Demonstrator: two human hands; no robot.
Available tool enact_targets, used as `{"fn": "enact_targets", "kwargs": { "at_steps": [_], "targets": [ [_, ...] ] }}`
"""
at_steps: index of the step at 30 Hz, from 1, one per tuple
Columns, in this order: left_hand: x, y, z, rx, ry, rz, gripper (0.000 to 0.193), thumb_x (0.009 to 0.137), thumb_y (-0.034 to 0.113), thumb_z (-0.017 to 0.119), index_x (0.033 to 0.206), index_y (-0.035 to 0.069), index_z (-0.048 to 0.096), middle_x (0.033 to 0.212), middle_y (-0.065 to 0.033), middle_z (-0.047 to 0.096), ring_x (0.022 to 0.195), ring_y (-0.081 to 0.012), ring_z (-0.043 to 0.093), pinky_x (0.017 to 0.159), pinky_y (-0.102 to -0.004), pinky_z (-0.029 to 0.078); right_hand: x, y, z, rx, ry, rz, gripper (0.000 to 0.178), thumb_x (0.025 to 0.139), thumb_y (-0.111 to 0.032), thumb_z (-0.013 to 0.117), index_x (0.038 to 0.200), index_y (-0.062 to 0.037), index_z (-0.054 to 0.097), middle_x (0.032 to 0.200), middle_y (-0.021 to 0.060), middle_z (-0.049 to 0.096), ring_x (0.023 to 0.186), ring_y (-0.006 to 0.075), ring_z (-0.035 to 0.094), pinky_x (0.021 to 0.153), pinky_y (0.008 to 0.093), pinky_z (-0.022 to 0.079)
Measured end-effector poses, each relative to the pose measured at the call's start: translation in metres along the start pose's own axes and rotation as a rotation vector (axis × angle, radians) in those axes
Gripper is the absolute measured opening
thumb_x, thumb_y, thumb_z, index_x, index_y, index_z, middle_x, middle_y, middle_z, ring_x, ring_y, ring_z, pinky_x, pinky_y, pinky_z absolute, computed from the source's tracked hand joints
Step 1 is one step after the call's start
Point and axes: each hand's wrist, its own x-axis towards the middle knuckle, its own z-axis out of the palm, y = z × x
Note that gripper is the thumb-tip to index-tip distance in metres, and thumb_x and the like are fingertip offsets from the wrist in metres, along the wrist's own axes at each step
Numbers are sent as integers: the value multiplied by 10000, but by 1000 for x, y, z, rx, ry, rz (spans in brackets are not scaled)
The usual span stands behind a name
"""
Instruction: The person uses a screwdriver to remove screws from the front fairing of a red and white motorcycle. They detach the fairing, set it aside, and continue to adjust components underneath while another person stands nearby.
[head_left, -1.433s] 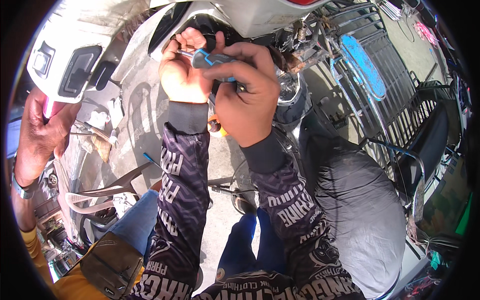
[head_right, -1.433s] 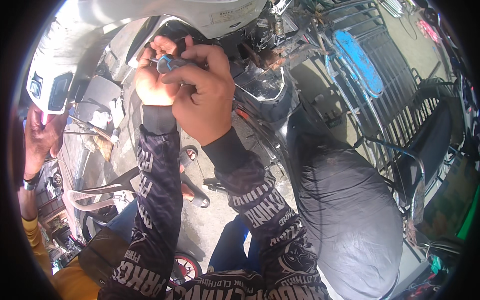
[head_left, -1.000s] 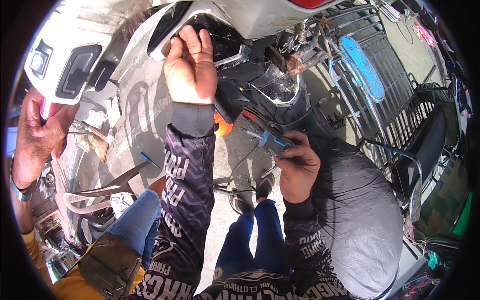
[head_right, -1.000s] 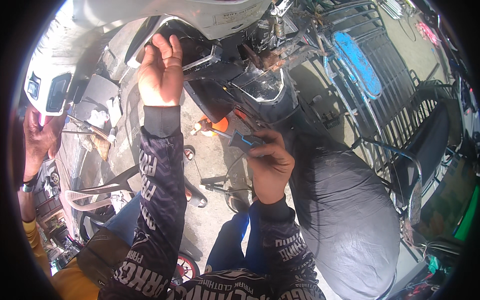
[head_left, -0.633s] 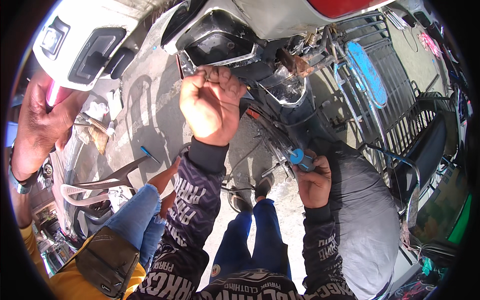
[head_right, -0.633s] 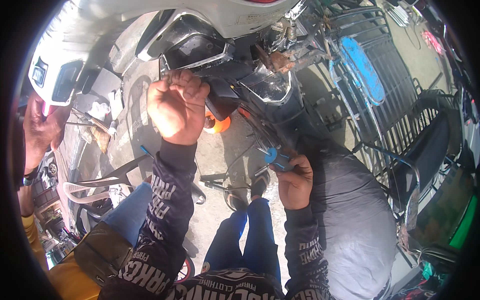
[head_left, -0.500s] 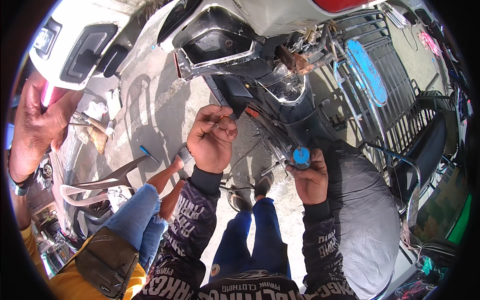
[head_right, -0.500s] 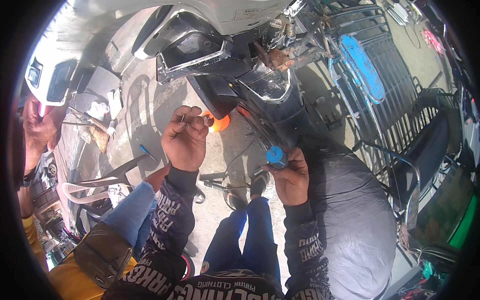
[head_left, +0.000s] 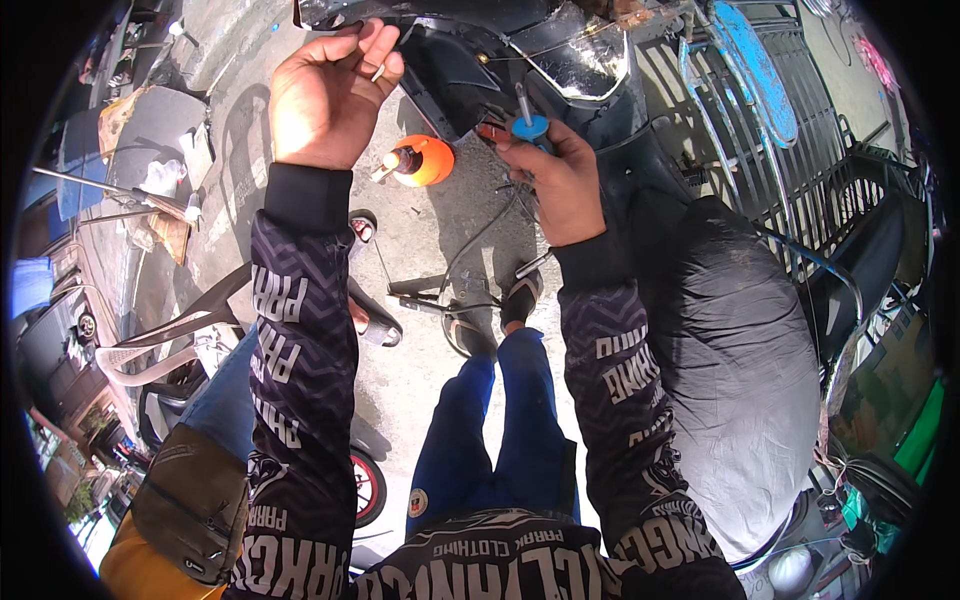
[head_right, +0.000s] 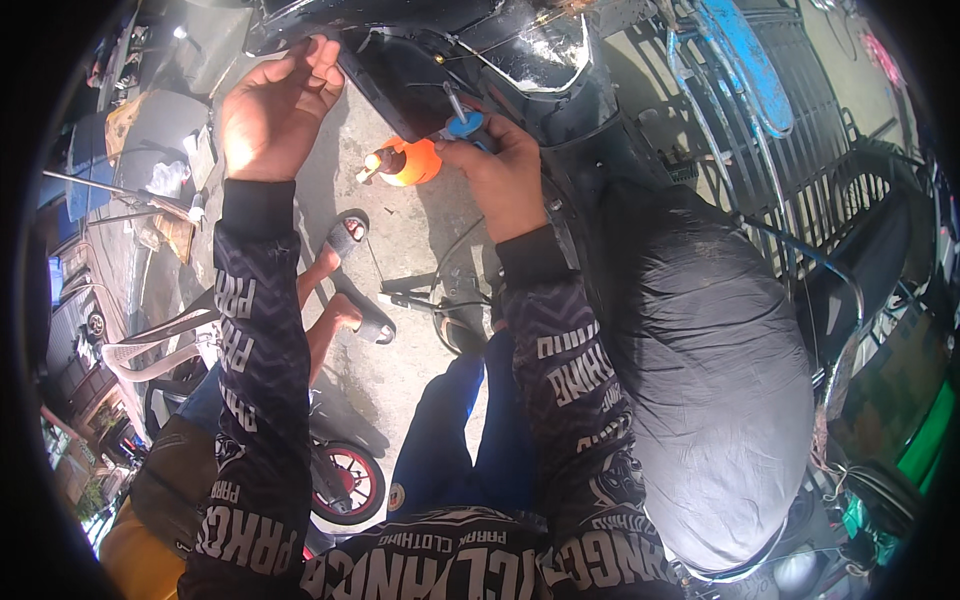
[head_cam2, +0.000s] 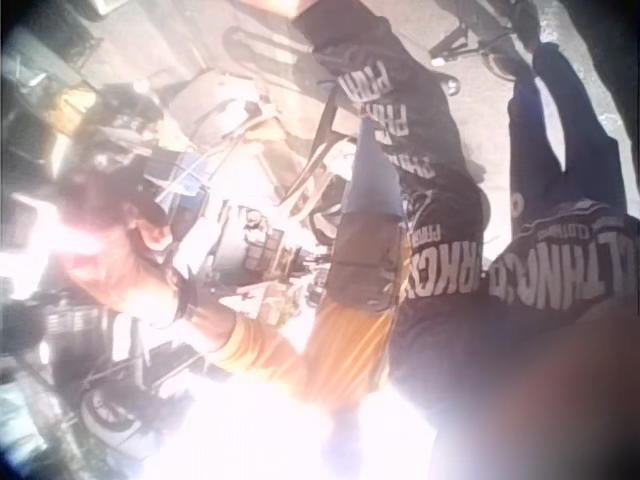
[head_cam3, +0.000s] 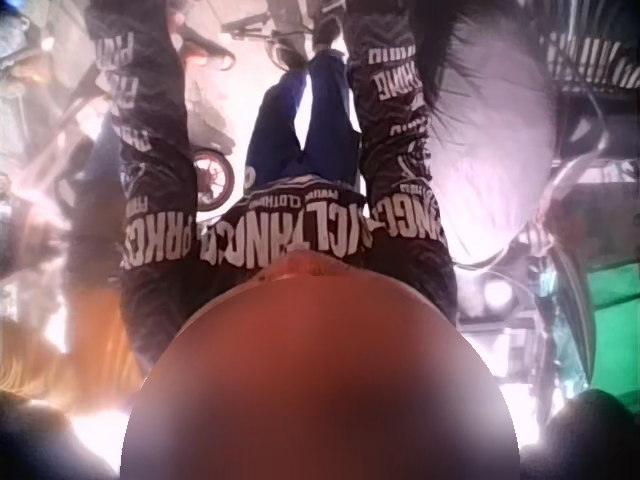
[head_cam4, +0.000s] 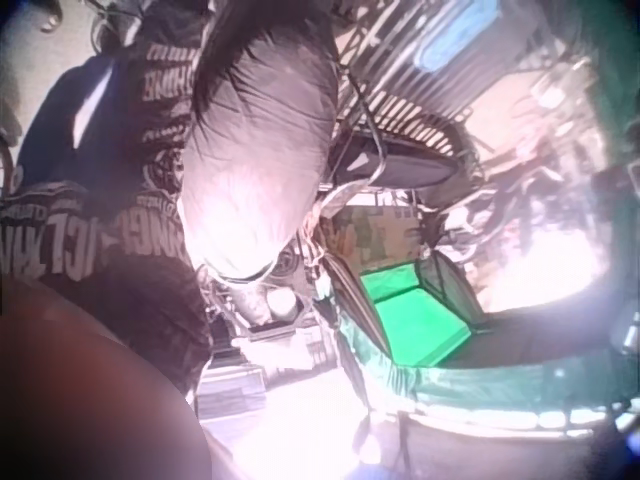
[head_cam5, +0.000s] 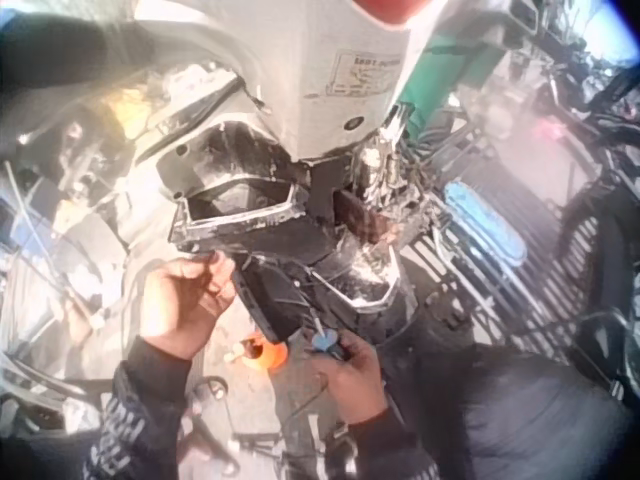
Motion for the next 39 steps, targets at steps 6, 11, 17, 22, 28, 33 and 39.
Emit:
{"fn": "enact_targets", "kwargs": {
  "at_steps": [6, 11, 17, 22, 28, 33, 39],
  "targets": [
    [-11, 15, 8, 85, -102, -101, 268, 858, 207, 651, 1054, 44, 567, 1101, -85, 611, 1023, -226, 575, 927, -373, 449, -30, -10, -40, -239, 79, 59, 259, 865, -223, 680, 1055, -52, 635, 823, -8, 596, 679, 44, 510, 553, 205, 407],
    [-12, 8, 5, 949, 196, 659, 473, 789, 107, 714, 1199, -19, 515, 950, -113, 644, 855, -203, 623, 745, -306, 495, -40, 5, -10, -323, -79, 52, 256, 886, -204, 629, 1066, -29, 584, 807, 14, 588, 633, 61, 497, 556, 215, 399],
    [-24, 17, 17, 1332, 101, 1034, 673, 759, 36, 675, 1372, 19, 398, 1074, -191, 630, 992, -262, 633, 794, -338, 515, -19, 1, 67, -220, -80, -152, 310, 868, -266, 614, 1007, 10, 588, 769, 77, 620, 641, 140, 554, 610, 298, 447],
    [-29, 37, 17, 1671, -77, 1259, 695, 700, -138, 488, 1356, 88, 445, 1326, -209, 443, 1132, -315, 549, 888, -352, 467, 2, -15, 112, -215, 4, -308, 343, 861, -278, 601, 938, 56, 588, 741, 165, 635, 701, 266, 647, 651, 364, 484],
    [-25, 48, 12, 1913, -212, 1166, 739, 642, -174, 477, 1318, 123, 492, 1261, -208, 423, 1097, -358, 494, 945, -380, 407, 11, -25, 121, -244, 18, -307, 324, 838, -260, 564, 835, 61, 612, 663, 204, 621, 657, 343, 636, 647, 394, 487],
    [-27, 48, 34, 1950, -285, 1083, 639, 630, -128, 563, 1224, 103, 532, 1008, -185, 467, 957, -342, 505, 841, -396, 433, 15, -30, 118, -286, 43, -391, 339, 820, -262, 570, 765, 69, 616, 612, 208, 607, 615, 360, 631, 608, 403, 485],
    [-22, 50, 47, 1961, -236, 1008, 592, 639, -103, 592, 1198, 85, 542, 983, -168, 487, 917, -324, 521, 808, -389, 442, 19, -44, 120, -428, 60, -392, 308, 788, -240, 587, 724, 59, 619, 580, 212, 596, 622, 365, 641, 634, 412, 510]
  ]
}}
